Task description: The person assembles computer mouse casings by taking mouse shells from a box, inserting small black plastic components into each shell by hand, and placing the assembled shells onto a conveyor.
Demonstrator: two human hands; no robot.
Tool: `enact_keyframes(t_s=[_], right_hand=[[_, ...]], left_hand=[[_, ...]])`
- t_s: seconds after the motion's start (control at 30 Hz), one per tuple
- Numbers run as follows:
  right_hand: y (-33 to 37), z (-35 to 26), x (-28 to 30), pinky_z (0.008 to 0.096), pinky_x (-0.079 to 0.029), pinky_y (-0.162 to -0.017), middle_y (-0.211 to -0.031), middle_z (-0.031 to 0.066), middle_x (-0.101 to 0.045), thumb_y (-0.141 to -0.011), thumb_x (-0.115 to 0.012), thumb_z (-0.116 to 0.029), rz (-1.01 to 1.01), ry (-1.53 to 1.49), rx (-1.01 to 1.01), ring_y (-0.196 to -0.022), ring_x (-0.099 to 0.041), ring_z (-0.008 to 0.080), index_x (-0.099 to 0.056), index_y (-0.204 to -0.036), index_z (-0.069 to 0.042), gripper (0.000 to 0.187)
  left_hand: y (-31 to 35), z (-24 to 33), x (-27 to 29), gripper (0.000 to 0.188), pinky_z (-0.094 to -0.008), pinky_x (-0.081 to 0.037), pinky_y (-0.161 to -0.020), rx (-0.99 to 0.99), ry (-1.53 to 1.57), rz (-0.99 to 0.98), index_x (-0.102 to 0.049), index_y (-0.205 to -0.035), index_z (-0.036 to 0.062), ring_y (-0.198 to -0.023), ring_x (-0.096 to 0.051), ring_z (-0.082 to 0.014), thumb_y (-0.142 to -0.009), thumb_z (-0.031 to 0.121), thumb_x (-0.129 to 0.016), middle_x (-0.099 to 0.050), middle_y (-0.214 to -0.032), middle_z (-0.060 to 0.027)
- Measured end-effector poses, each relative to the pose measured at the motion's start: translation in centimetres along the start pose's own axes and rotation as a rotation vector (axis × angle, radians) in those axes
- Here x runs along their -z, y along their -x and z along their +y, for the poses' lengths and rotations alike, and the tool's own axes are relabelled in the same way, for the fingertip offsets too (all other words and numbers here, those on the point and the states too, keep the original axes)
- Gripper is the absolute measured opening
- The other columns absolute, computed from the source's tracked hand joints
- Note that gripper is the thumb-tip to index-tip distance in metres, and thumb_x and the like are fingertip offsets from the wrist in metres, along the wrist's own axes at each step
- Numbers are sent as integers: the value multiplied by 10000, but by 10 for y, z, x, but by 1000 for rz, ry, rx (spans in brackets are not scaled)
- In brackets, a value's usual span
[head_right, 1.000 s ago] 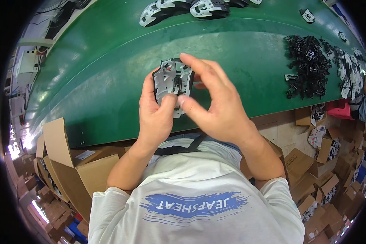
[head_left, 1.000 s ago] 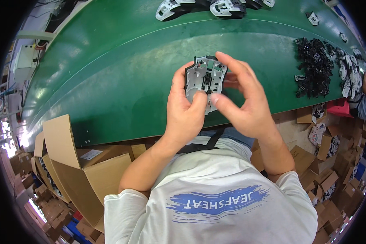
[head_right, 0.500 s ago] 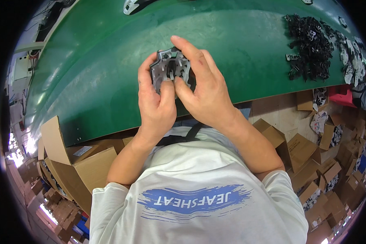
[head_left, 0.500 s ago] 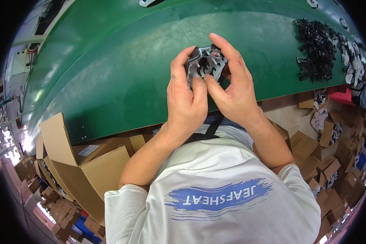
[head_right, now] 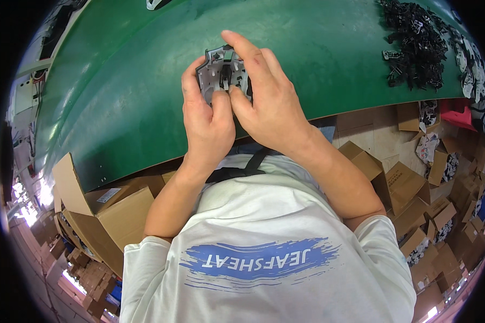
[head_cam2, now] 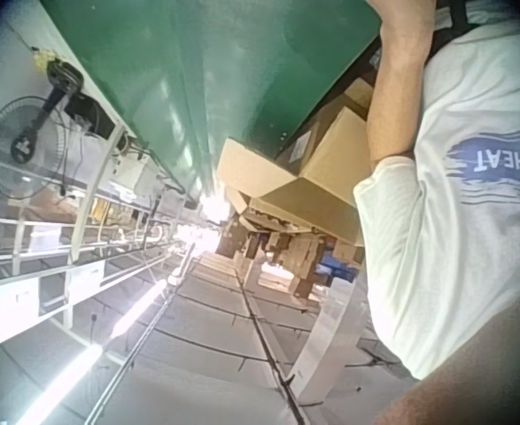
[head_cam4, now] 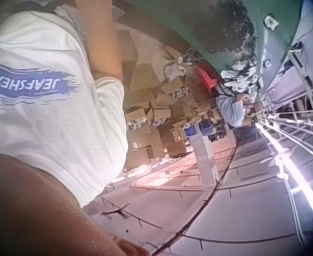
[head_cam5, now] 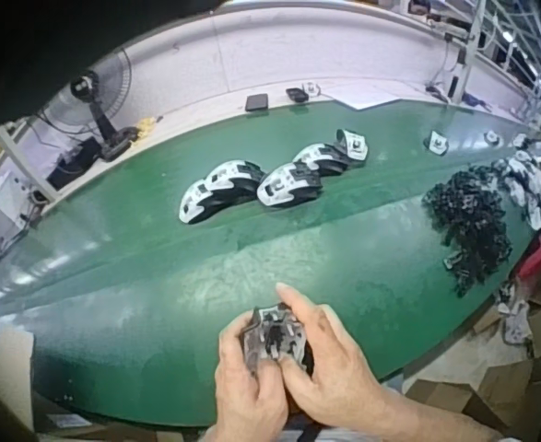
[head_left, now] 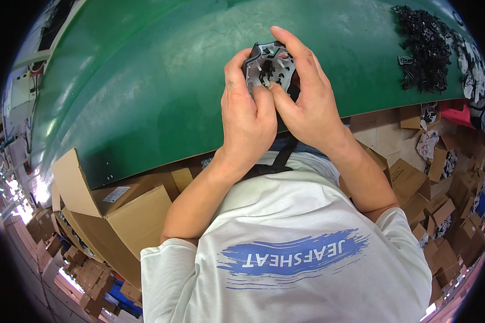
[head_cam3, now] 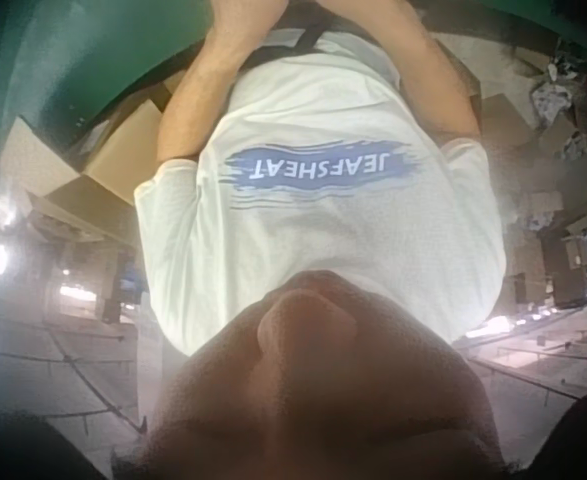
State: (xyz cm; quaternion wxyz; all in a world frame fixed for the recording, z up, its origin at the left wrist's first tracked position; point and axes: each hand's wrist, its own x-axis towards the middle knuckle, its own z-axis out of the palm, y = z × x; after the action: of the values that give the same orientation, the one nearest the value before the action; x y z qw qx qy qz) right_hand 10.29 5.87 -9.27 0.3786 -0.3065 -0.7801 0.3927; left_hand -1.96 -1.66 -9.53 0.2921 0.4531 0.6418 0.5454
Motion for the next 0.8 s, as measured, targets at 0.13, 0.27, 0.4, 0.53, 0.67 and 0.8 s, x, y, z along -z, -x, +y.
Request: enact_keyframes(t_s=[0.13,0.27,0.4,0.53,0.67,0.8], right_hand=[[1,-2,7,453,-543,-965,-1326,210,-620,-878,-630,17,-16,13,-40,-1107,-633,403,-438,-1599,-57,751],[1,-13,28,436,-498,-1085,-1477,244,-523,-912,-722,-77,-236,-155,-88,-1276,-592,382,-340,-1669,-44,848],[-6,-18,85,437,-516,-1114,-1620,229,-463,-915,-821,-173,-513,-307,-112,-1352,-594,315,-325,-1689,-35,930],[-19,-4,156,432,-587,-892,-1158,175,-760,-941,-771,-219,-75,685,-190,-1022,-735,366,-724,-1324,-69,414],[-18,25,209,454,-512,-850,-1028,107,-744,-983,-727,-315,-109,1230,-375,-971,-718,315,-757,-1232,-90,337],[-30,40,200,439,-492,-853,-988,101,-734,-1000,-705,-261,-124,1140,-390,-957,-709,313,-756,-1192,-83,267]], left_hand=[[1,10,4,518,-369,-488,-1081,53,-34,-59,-408,-1515,-30,-1221,-619,-239,-1001,-34,-477,-618,-1373,-177],[10,28,25,582,-390,-429,-1165,231,164,-131,-332,-1580,-34,-1339,-567,-265,-1017,-32,-481,-557,-1459,-194],[30,68,89,652,-442,-548,-1058,510,488,58,-398,-1565,-6,-1227,-662,-287,-946,-23,-602,-591,-1410,-160],[74,103,241,567,-394,-566,-977,307,292,381,-426,-1582,21,-1192,-687,-302,-1075,201,-605,-618,-1417,-149],[158,114,410,539,-412,-433,-1247,174,-231,1082,-381,-1582,-50,-1446,-519,-284,-1162,270,-488,-478,-1597,-207],[299,88,526,578,-435,-540,-1115,475,-125,1415,-431,-1578,40,-1372,-576,-276,-1116,358,-568,-537,-1536,-152]])
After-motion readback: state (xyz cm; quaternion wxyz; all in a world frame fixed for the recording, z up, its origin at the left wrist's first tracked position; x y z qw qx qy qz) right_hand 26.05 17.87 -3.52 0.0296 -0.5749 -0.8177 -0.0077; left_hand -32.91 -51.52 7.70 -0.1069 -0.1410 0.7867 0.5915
